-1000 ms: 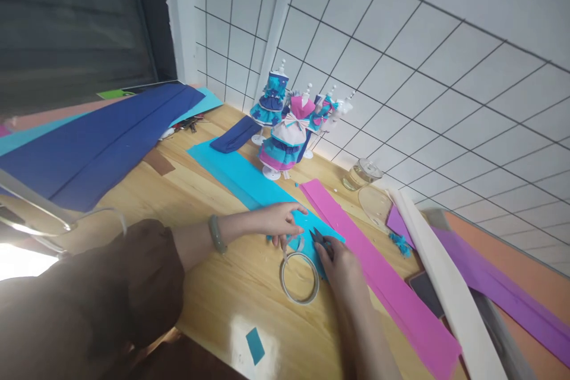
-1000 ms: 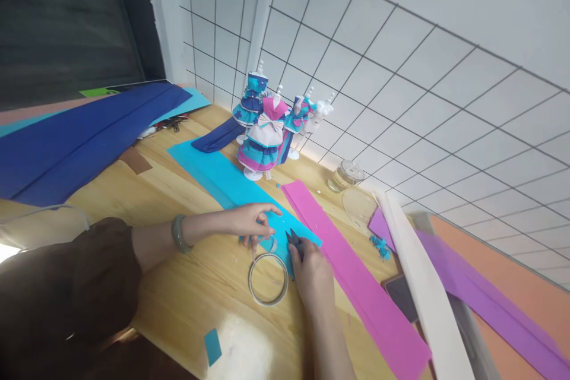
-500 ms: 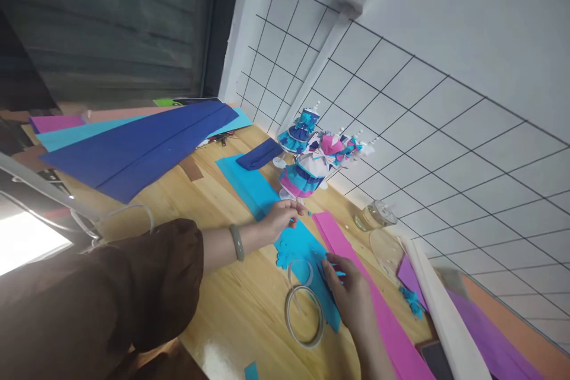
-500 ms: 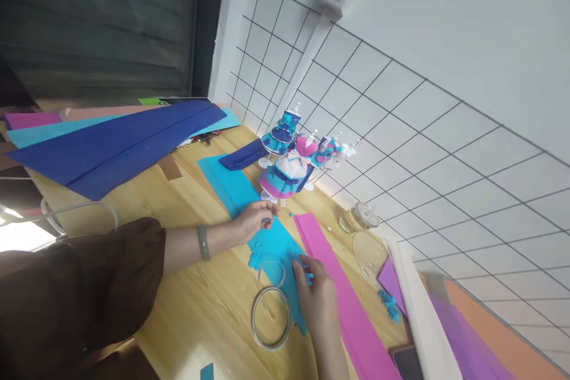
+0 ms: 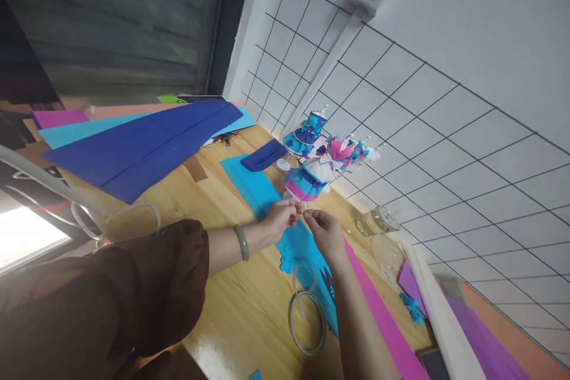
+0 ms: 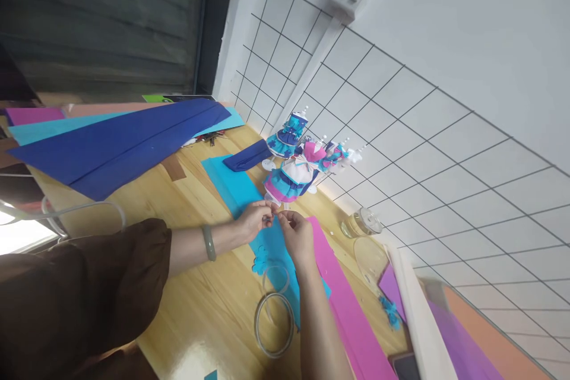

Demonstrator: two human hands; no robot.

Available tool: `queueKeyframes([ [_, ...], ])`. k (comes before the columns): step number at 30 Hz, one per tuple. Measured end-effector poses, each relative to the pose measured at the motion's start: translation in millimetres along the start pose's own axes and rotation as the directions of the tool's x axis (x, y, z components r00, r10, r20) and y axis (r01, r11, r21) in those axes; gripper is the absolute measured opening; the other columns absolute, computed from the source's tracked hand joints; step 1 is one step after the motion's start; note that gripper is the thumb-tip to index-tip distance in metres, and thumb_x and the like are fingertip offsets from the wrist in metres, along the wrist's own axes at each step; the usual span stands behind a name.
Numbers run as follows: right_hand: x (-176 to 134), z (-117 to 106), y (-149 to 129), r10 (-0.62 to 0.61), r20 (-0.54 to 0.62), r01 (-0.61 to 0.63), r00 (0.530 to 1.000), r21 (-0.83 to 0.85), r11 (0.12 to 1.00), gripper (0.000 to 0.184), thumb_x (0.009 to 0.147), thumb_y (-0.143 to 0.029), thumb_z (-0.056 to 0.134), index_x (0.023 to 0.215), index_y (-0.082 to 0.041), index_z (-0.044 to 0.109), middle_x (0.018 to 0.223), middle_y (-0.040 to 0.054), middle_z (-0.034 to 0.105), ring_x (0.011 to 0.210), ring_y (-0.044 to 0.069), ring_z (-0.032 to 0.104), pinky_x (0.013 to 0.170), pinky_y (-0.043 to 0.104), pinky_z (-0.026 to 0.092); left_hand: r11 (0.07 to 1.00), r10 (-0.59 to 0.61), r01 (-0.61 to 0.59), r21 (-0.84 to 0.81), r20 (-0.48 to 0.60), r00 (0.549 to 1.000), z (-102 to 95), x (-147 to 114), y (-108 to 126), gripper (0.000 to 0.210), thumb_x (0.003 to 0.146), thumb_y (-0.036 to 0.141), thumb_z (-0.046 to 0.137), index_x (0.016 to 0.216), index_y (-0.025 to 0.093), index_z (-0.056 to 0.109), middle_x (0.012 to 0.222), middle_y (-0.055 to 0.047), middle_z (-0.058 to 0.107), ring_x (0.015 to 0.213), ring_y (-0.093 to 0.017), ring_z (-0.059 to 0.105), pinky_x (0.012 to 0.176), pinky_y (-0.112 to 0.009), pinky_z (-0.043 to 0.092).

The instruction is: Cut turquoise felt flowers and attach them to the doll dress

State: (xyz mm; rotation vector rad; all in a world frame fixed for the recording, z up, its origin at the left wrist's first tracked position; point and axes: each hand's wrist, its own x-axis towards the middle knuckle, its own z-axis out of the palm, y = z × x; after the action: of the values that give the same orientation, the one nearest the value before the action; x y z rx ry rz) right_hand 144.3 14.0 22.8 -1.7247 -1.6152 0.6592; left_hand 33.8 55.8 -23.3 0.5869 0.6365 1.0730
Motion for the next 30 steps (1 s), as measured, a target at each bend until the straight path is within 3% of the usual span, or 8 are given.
queueKeyframes([
  [10, 5, 8, -5, -0.045, -0.046, 0.041, 0.998, -0.087, 0.995, 0.037, 0.075, -0.046, 0.048, 0.072, -0.011, 0.061, 0.062, 0.0038, 0.056, 0.054, 0.012, 0.044, 0.048, 0.023, 0.033, 0.999, -0.018, 0.017, -0.044, -0.013, 1.000, -1.5, 3, -1, 0.018, 0.058, 0.001, 0.046, 0.068, 0.012, 0.056, 0.062, -0.001, 0.054, 0.051, -0.007, 0.050, 0.048, -0.019, 0.038],
  [15, 7, 10, -6, -0.075, -0.029, 0.074, 0.997, -0.013, 0.997, 0.035, 0.075, -0.046, 0.049, 0.074, -0.013, 0.060, 0.065, 0.0046, 0.059, 0.058, 0.014, 0.049, 0.052, 0.024, 0.037, 0.993, -0.041, 0.039, -0.114, -0.019, 0.999, -6.0, 9, -4, 0.022, 0.061, 0.001, 0.049, 0.079, 0.013, 0.054, 0.063, -0.002, 0.057, 0.055, -0.010, 0.055, 0.053, -0.022, 0.044],
  [22, 19, 9, -1, -0.060, 0.001, 0.059, 0.998, 0.127, 0.990, 0.038, 0.072, -0.045, 0.055, 0.087, -0.012, 0.064, 0.072, 0.0058, 0.063, 0.062, 0.016, 0.052, 0.057, 0.027, 0.039, 0.971, -0.044, 0.081, -0.223, 0.165, 0.985, -11.0, 20, 0, 0.017, 0.064, 0.002, 0.051, 0.077, 0.012, 0.054, 0.076, -0.007, 0.063, 0.068, -0.013, 0.061, 0.071, -0.030, 0.049],
  [30, 30, 10, 7, -0.062, 0.078, 0.045, 0.995, 0.208, 0.977, 0.034, 0.075, -0.042, 0.053, 0.090, -0.013, 0.062, 0.055, -0.0020, 0.046, 0.049, 0.010, 0.037, 0.046, 0.023, 0.030, 0.955, -0.058, 0.121, -0.271, 0.227, 0.972, -22.2, 35, -2, 0.017, 0.067, 0.005, 0.051, 0.082, 0.012, 0.056, 0.081, -0.009, 0.065, 0.077, -0.015, 0.062, 0.072, -0.030, 0.050],
])
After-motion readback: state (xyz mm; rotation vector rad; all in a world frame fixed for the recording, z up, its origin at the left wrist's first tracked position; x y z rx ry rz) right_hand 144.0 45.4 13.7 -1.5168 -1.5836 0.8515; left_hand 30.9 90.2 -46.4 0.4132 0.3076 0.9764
